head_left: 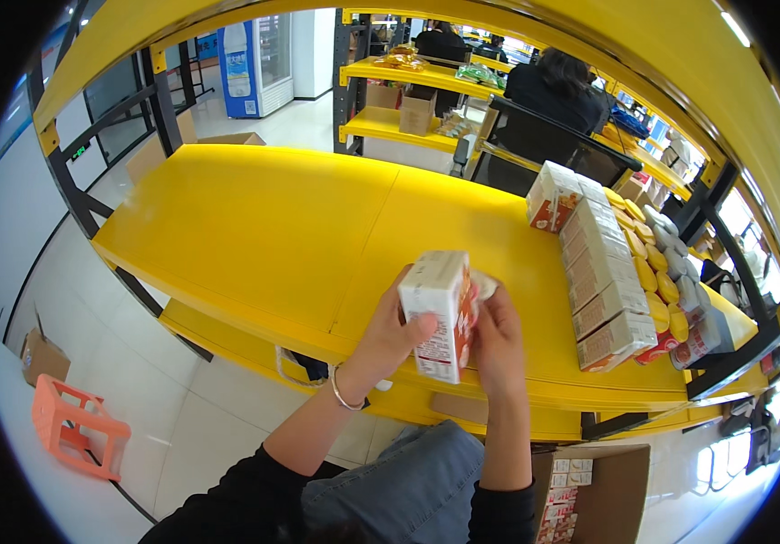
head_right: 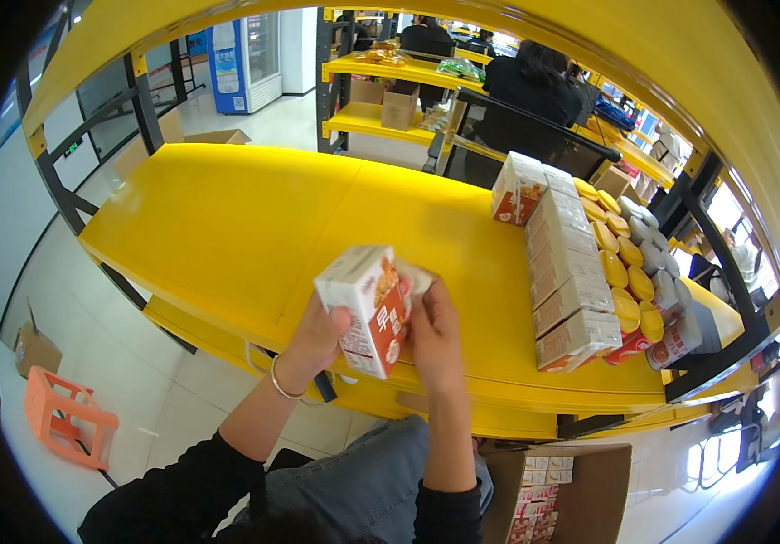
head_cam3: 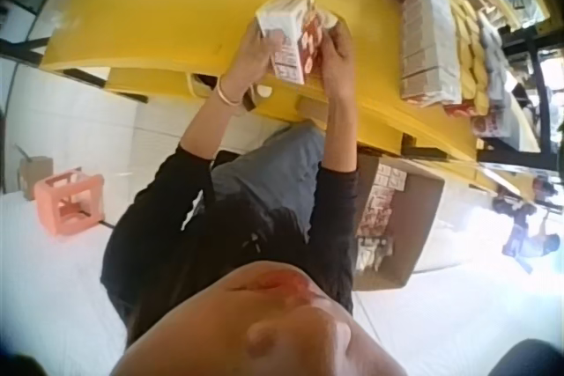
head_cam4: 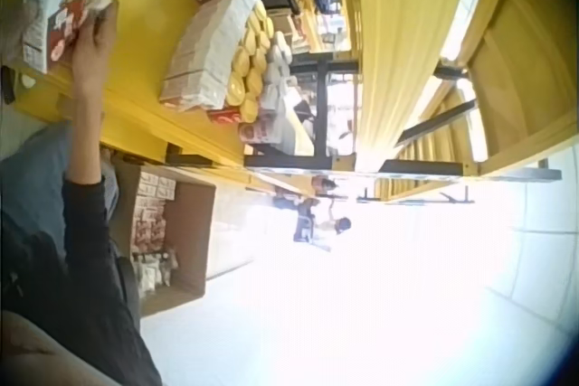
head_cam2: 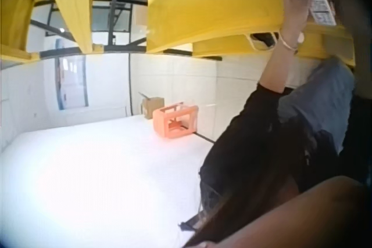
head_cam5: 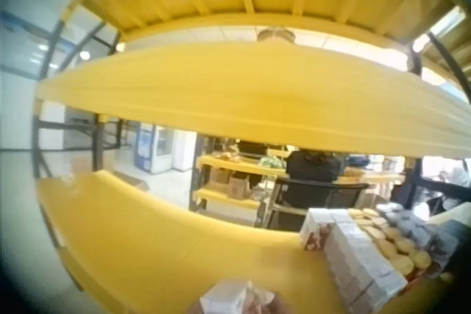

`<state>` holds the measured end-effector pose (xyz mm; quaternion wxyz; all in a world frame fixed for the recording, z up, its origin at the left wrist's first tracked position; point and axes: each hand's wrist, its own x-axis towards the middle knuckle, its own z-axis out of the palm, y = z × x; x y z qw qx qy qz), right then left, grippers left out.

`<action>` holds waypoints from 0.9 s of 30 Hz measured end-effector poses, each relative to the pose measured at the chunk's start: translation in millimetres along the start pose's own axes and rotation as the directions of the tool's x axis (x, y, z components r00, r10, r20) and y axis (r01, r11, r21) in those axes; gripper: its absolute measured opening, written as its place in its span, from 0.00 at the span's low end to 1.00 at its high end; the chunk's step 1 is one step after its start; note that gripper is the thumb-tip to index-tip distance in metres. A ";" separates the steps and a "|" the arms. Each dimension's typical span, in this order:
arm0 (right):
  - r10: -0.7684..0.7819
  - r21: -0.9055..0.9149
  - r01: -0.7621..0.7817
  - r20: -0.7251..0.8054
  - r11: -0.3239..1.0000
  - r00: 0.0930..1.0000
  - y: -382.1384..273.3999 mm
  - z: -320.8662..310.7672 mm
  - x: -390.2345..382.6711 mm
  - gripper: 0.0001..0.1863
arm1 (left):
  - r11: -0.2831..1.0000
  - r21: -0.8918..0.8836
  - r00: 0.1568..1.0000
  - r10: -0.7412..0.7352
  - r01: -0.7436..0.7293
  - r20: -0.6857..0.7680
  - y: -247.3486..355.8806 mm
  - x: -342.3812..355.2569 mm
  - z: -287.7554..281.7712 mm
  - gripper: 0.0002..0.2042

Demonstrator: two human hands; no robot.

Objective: The person wipes the surfaces of small rectangular boxes with a cloth, one at a time, then places them on a yellow shelf. The person repeats this process for multiple boxes taken from a cardboard box.

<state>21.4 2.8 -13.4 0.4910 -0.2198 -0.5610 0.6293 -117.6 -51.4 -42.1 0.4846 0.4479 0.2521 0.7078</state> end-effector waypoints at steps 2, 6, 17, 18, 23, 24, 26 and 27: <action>0.036 -0.180 -0.026 0.052 0.983 0.998 4.5 -2.4 -1.8 0.18 | 0.996 -0.060 0.997 -0.073 0.072 -0.009 4.7 1.1 -0.7 0.43; 0.168 -0.128 -0.153 0.112 0.980 0.979 1.2 -6.2 -1.1 0.17 | 0.997 -0.015 0.995 0.074 -0.075 -0.063 -1.5 -1.4 -3.3 0.40; 0.064 -0.242 -0.020 0.174 0.970 0.983 7.5 -0.6 -4.5 0.09 | 0.930 0.227 0.856 0.356 -0.288 -0.374 -9.0 -1.6 -4.5 0.33; 0.067 -0.215 -0.033 0.154 0.976 0.986 4.5 1.1 -5.5 0.08 | 0.934 0.232 0.858 0.344 -0.271 -0.381 -8.0 -0.4 -2.0 0.33; 0.062 -0.355 0.002 0.168 0.935 0.984 16.0 -7.9 -2.7 0.07 | 0.907 0.311 0.795 0.404 -0.284 -0.453 -14.1 -1.4 -2.3 0.31; 0.070 -0.385 -0.001 0.163 0.923 0.984 16.0 -6.9 -3.0 0.08 | 0.905 0.313 0.790 0.410 -0.290 -0.456 -10.8 0.0 -1.4 0.30; 0.126 -0.314 -0.090 0.098 0.945 0.987 9.6 -2.1 -6.1 0.09 | 0.903 0.289 0.771 0.424 -0.319 -0.476 -6.5 3.9 1.5 0.28; 0.154 -0.275 -0.129 0.071 0.953 0.986 6.6 0.1 -7.0 0.10 | 0.900 0.264 0.754 0.434 -0.346 -0.492 -4.3 6.6 3.1 0.26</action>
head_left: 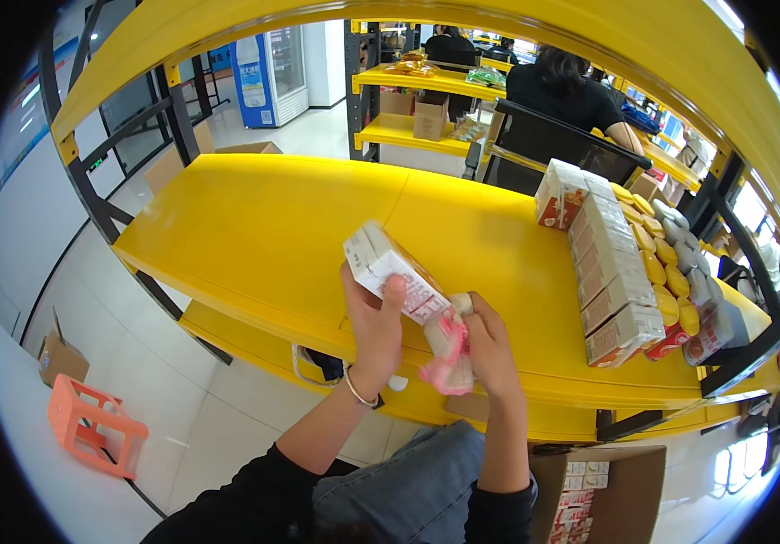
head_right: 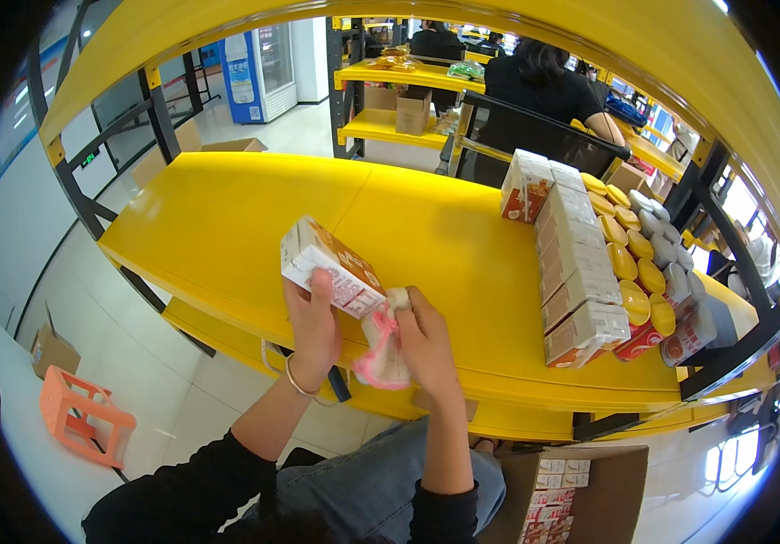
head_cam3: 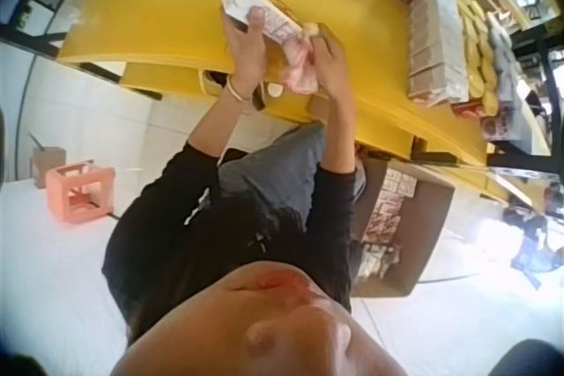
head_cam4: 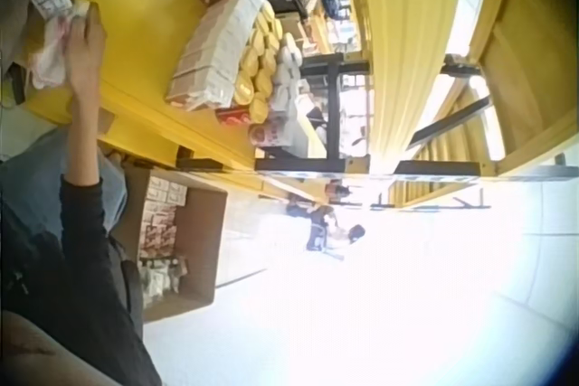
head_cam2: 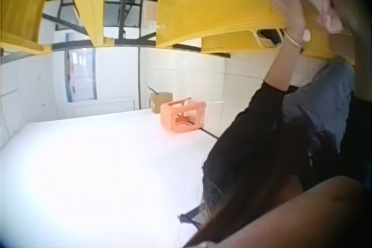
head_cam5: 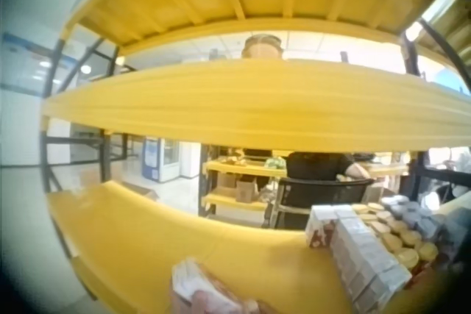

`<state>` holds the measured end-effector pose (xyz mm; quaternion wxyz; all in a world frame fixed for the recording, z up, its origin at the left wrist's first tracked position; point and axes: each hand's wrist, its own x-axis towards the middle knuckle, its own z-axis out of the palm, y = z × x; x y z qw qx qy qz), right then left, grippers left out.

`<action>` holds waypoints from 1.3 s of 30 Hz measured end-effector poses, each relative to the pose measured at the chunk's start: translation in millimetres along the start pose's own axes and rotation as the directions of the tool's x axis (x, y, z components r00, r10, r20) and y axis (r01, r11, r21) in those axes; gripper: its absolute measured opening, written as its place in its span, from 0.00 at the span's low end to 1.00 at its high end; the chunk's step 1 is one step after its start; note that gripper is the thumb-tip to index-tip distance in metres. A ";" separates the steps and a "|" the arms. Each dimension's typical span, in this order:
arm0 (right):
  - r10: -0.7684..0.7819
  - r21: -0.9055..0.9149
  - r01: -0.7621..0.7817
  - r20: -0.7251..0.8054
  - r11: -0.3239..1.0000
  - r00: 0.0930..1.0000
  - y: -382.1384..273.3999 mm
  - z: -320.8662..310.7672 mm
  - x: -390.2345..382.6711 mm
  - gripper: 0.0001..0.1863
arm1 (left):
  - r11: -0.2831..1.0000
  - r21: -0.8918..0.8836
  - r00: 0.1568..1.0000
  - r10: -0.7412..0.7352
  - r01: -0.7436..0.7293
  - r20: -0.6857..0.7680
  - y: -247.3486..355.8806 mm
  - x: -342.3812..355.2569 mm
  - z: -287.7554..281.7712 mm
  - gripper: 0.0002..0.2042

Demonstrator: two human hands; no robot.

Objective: The person wipes the surfaces of small rectangular boxes with a cloth, one at a time, then places them on a yellow shelf. The person repeats this process for multiple boxes taken from a cardboard box.

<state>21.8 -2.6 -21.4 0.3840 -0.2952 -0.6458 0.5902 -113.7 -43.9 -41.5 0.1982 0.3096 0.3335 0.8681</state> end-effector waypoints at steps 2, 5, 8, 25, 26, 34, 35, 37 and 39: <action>-0.041 0.175 0.034 0.037 0.984 0.998 11.8 -7.7 2.4 0.10 | 1.000 0.004 1.000 0.009 -0.009 -0.009 4.9 2.5 4.9 0.25; -0.014 0.293 0.028 -0.049 0.956 0.999 16.0 -7.4 0.5 0.11 | 0.996 0.080 0.999 -0.042 0.040 0.027 11.8 2.8 13.0 0.25; -0.009 0.191 0.003 0.033 0.982 0.999 2.1 -3.5 -6.7 0.13 | 0.983 0.085 0.983 -0.169 0.163 0.067 15.1 2.6 16.0 0.28; -0.241 -0.165 0.242 0.023 0.956 0.970 -5.0 4.8 -9.6 0.12 | 0.969 0.169 0.859 -0.241 0.182 0.453 18.5 7.6 17.7 0.28; -0.244 -0.180 0.234 -0.035 0.955 0.969 -7.0 6.8 -8.3 0.12 | 0.963 0.165 0.842 -0.267 0.213 0.469 17.6 8.9 16.9 0.27; -0.306 -0.374 0.215 -0.206 0.902 0.929 2.3 2.9 -4.2 0.11 | 0.891 0.455 0.862 -0.227 -0.004 0.453 13.6 6.3 22.0 0.26; -0.339 -0.420 0.226 -0.218 0.879 0.915 4.5 1.5 -3.4 0.11 | 0.862 0.505 0.854 -0.242 -0.028 0.460 14.3 7.1 23.8 0.27; -0.340 -0.435 0.211 -0.243 0.875 0.909 3.3 2.9 -3.3 0.11 | 0.827 0.553 0.829 -0.234 -0.104 0.507 8.6 15.8 22.0 0.27; -0.271 -0.379 0.154 -0.277 0.912 0.922 -0.2 5.1 -4.5 0.14 | 0.792 0.587 0.788 -0.251 -0.167 0.562 1.3 28.5 23.7 0.26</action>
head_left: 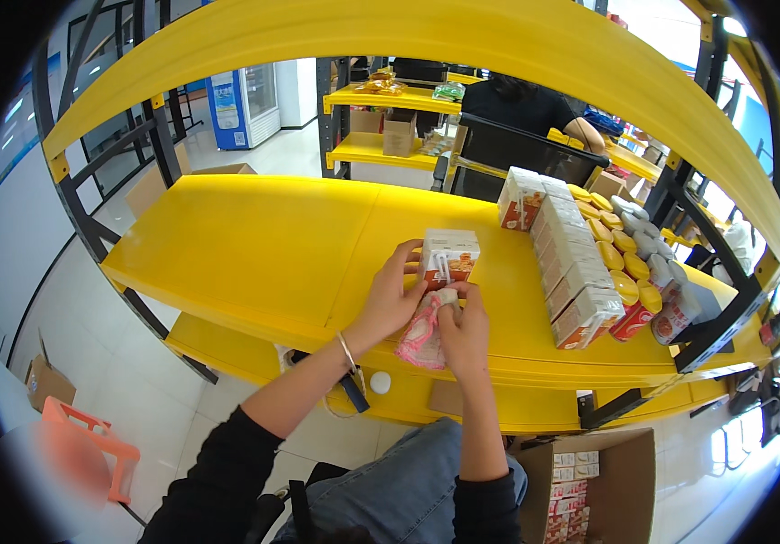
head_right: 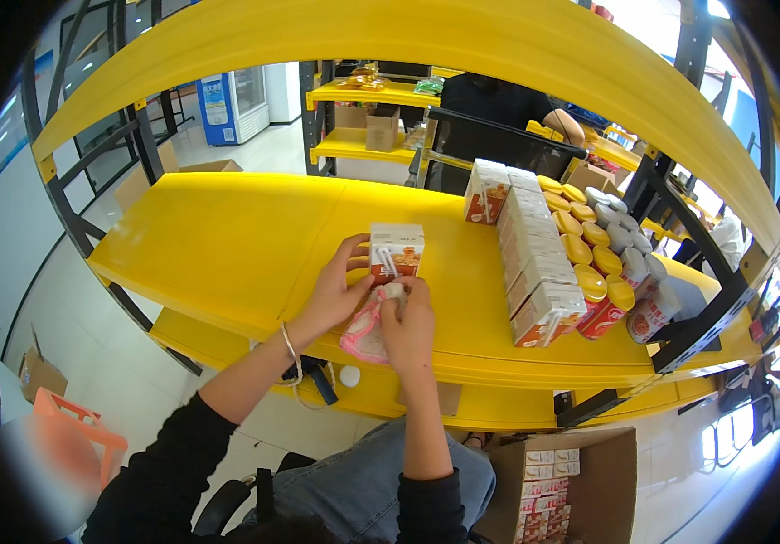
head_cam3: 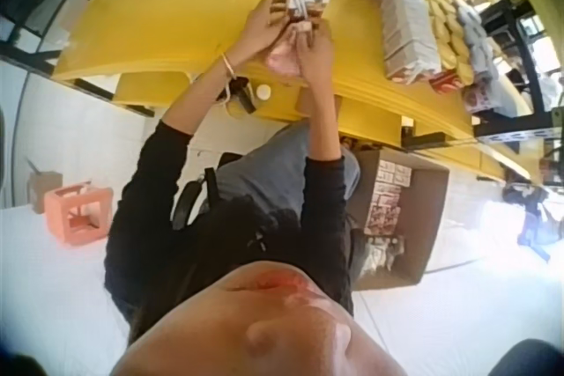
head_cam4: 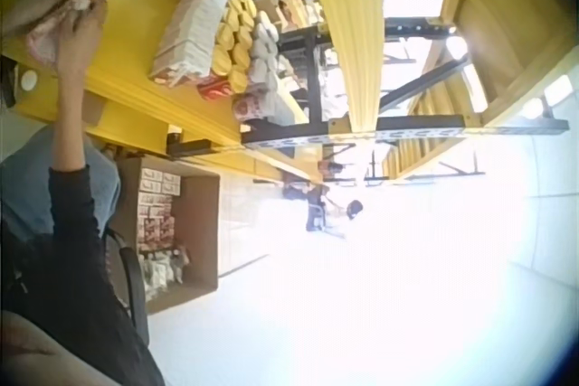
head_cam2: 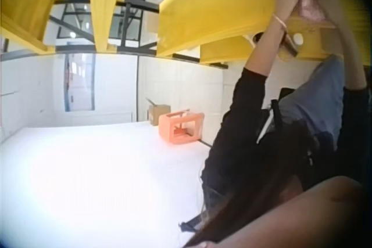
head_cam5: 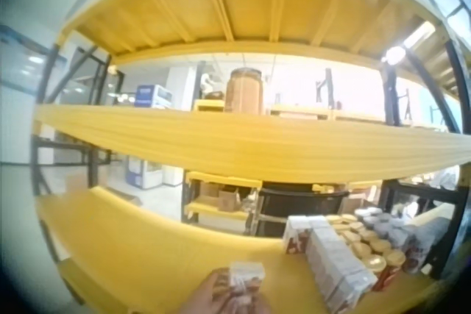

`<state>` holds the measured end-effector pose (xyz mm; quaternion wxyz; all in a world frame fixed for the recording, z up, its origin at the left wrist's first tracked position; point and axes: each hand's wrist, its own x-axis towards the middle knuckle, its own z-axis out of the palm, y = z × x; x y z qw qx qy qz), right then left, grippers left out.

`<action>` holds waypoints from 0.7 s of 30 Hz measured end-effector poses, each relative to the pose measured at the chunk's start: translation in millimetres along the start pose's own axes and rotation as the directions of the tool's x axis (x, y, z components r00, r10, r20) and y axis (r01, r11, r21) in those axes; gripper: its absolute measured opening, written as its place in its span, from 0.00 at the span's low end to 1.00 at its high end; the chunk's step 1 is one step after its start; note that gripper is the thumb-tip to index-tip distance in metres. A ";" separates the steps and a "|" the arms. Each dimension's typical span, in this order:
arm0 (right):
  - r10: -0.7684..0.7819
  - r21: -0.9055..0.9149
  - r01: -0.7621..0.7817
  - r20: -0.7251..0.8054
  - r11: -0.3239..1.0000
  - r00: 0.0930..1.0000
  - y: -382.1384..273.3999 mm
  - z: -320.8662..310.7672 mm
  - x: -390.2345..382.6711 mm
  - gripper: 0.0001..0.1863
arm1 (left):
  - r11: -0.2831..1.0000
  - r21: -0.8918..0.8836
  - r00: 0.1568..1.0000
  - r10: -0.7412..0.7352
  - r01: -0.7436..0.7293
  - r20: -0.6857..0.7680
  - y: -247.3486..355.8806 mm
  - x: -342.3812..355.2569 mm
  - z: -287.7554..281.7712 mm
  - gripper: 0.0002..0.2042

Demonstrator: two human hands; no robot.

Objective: The person wipes the surfaces of small rectangular boxes with a cloth, one at a time, then places them on a yellow shelf. The person repeats this process for multiple boxes taken from a cardboard box.

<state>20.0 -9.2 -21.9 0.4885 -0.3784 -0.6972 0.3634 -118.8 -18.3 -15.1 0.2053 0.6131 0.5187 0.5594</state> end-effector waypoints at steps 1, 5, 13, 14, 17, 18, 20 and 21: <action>-0.040 -0.009 0.040 -0.054 0.999 0.998 2.2 0.9 0.3 0.17 | 1.000 0.030 0.999 0.008 -0.009 0.046 -1.9 9.0 -1.3 0.25; -0.097 -0.110 0.078 -0.181 0.991 0.979 6.6 5.9 0.9 0.29 | 0.999 -0.025 0.986 -0.033 0.037 0.163 -2.9 40.7 6.0 0.24; -0.198 -0.402 0.092 -0.229 0.911 0.953 66.3 -25.7 52.1 0.36 | 0.996 -0.083 0.986 -0.013 0.027 0.167 -9.1 95.1 71.6 0.23; -0.159 -0.370 0.064 -0.232 0.927 0.960 68.3 -30.5 62.3 0.36 | 0.996 -0.094 0.991 0.010 0.002 0.130 -20.8 103.8 82.5 0.22; -0.090 -0.318 0.010 -0.238 0.948 0.967 72.9 -35.5 87.8 0.35 | 0.993 -0.121 0.999 0.019 -0.015 0.031 -42.1 125.0 108.5 0.22; -0.074 -0.307 -0.006 -0.247 0.952 0.966 74.1 -35.4 95.3 0.35 | 0.991 -0.130 1.000 0.014 -0.013 0.006 -43.3 130.2 115.5 0.22; 0.005 -0.315 -0.105 -0.304 0.943 0.953 75.4 -39.9 105.3 0.33 | 0.985 -0.174 1.000 -0.009 0.010 0.006 -46.0 137.3 128.2 0.23; 0.064 -0.326 -0.170 -0.312 0.930 0.948 64.0 -37.9 106.7 0.32 | 0.986 -0.167 1.000 -0.014 0.015 0.007 -46.9 139.6 126.8 0.23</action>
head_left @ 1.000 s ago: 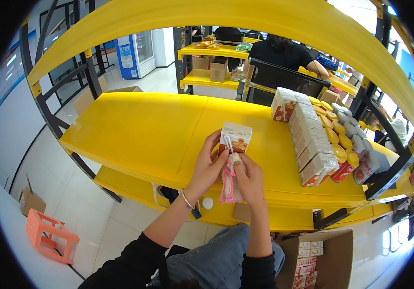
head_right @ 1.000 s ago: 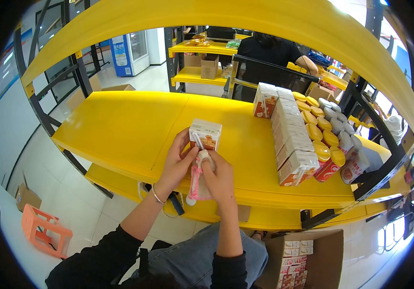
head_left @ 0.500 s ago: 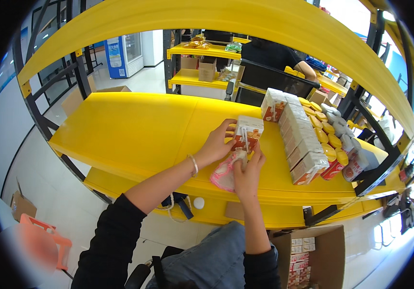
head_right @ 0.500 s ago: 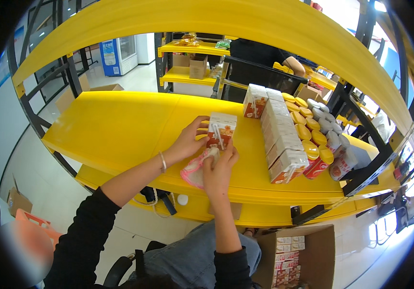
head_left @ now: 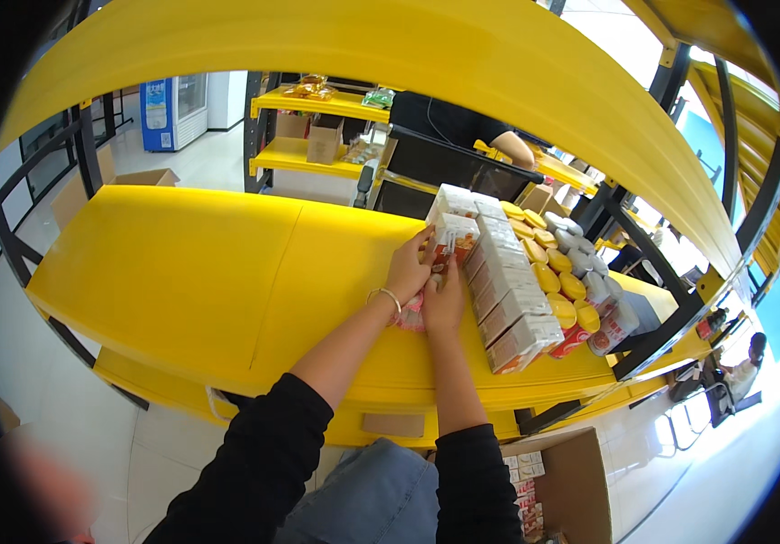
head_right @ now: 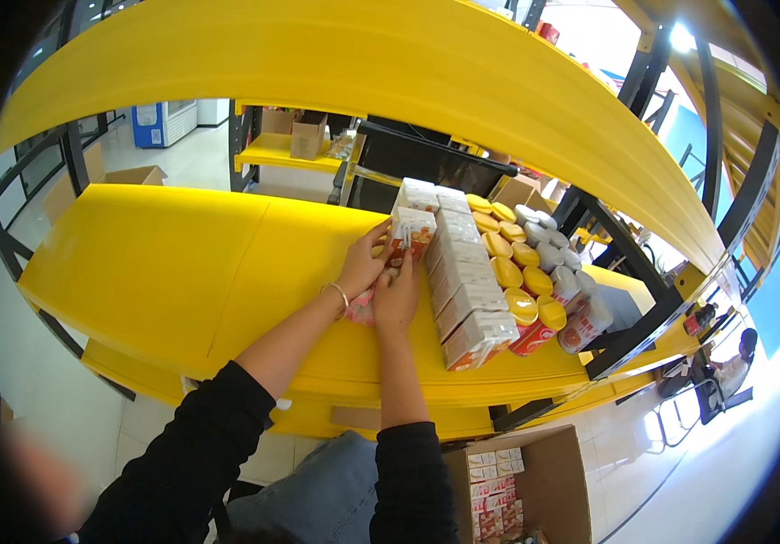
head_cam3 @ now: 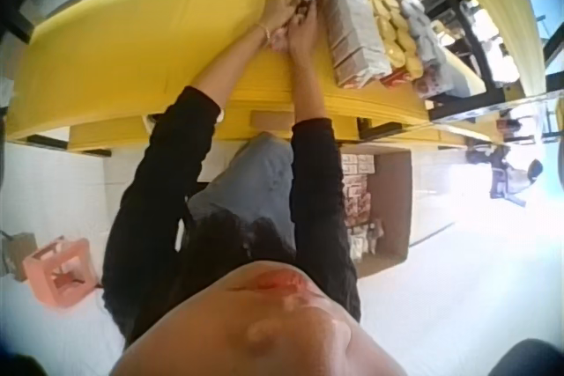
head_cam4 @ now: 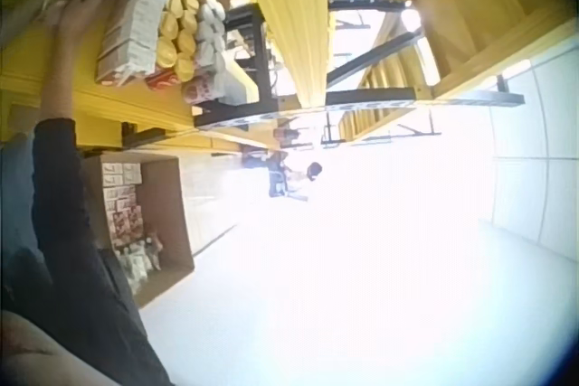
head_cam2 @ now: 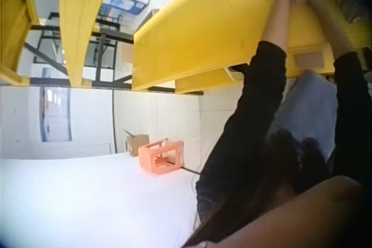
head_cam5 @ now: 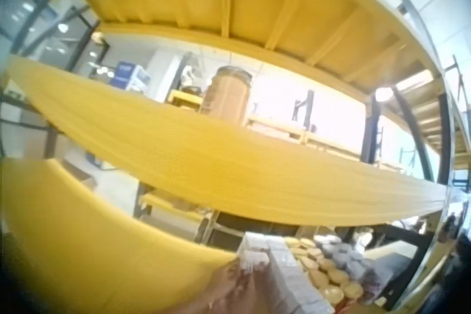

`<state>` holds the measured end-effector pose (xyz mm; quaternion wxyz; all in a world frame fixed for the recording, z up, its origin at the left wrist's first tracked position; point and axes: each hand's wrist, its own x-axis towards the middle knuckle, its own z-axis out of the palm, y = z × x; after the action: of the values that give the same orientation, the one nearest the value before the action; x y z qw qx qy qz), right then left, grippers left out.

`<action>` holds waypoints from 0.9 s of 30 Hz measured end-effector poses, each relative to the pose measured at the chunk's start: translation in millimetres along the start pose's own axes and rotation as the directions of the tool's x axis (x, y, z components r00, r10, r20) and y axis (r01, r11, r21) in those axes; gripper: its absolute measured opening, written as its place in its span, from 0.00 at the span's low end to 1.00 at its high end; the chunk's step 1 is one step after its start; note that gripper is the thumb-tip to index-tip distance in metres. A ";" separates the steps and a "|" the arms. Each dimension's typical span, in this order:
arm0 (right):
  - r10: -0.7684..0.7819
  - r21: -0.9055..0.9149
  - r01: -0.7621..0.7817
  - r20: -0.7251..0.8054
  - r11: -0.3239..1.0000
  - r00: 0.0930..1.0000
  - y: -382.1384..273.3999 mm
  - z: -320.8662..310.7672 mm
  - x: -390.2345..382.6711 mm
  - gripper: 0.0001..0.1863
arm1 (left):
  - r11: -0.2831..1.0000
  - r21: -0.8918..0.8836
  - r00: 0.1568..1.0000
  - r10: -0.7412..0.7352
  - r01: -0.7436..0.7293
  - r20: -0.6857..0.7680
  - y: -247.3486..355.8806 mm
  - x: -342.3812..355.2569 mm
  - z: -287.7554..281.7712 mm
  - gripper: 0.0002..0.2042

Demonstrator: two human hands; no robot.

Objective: The person wipes the surfaces of small rectangular boxes with a cloth, one at a time, then places them on a yellow shelf. The person repeats this process for multiple boxes taken from a cardboard box.

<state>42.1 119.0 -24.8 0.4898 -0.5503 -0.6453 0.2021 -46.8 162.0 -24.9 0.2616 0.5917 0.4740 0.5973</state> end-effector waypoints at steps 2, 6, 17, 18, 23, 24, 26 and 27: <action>0.077 -0.060 -0.077 0.000 0.995 0.997 -10.6 -0.8 3.3 0.31 | 0.999 0.033 0.999 0.037 -0.038 0.011 -6.6 5.7 -0.3 0.24; 0.017 -0.106 -0.025 -0.084 0.994 0.996 1.7 5.9 15.4 0.31 | 0.998 0.055 0.999 -0.013 0.011 0.047 -10.1 15.6 3.7 0.24; 0.016 -0.073 -0.019 -0.049 0.997 0.999 9.7 8.0 23.6 0.31 | 0.999 -0.033 0.992 -0.038 0.042 0.124 -21.5 27.8 6.8 0.22; 0.021 -0.055 -0.023 -0.037 0.998 0.999 -0.5 4.6 22.7 0.31 | 0.997 -0.075 0.989 -0.024 0.036 0.145 -28.0 31.3 4.8 0.23; -0.079 -0.129 0.065 -0.105 0.990 0.991 13.1 9.6 22.3 0.31 | 0.982 -0.181 0.960 -0.005 0.058 0.278 -29.8 32.3 6.1 0.26; -0.099 -0.128 0.084 -0.117 0.988 0.988 14.4 9.8 23.0 0.30 | 0.978 -0.194 0.959 -0.016 0.074 0.282 -27.0 30.3 6.8 0.26; -0.107 -0.106 0.091 -0.150 0.990 0.983 16.6 9.1 22.4 0.28 | 0.970 -0.218 0.956 -0.038 0.104 0.291 -20.2 29.1 7.8 0.27; -0.095 -0.085 0.082 -0.162 0.993 0.982 12.7 7.9 19.4 0.26 | 0.989 -0.130 0.968 -0.036 0.070 0.247 -20.0 27.9 5.6 0.27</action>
<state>43.4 142.8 -30.4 0.5286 -0.5545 -0.6335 0.1082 -51.0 196.0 -30.4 0.3740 0.6283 0.4115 0.5441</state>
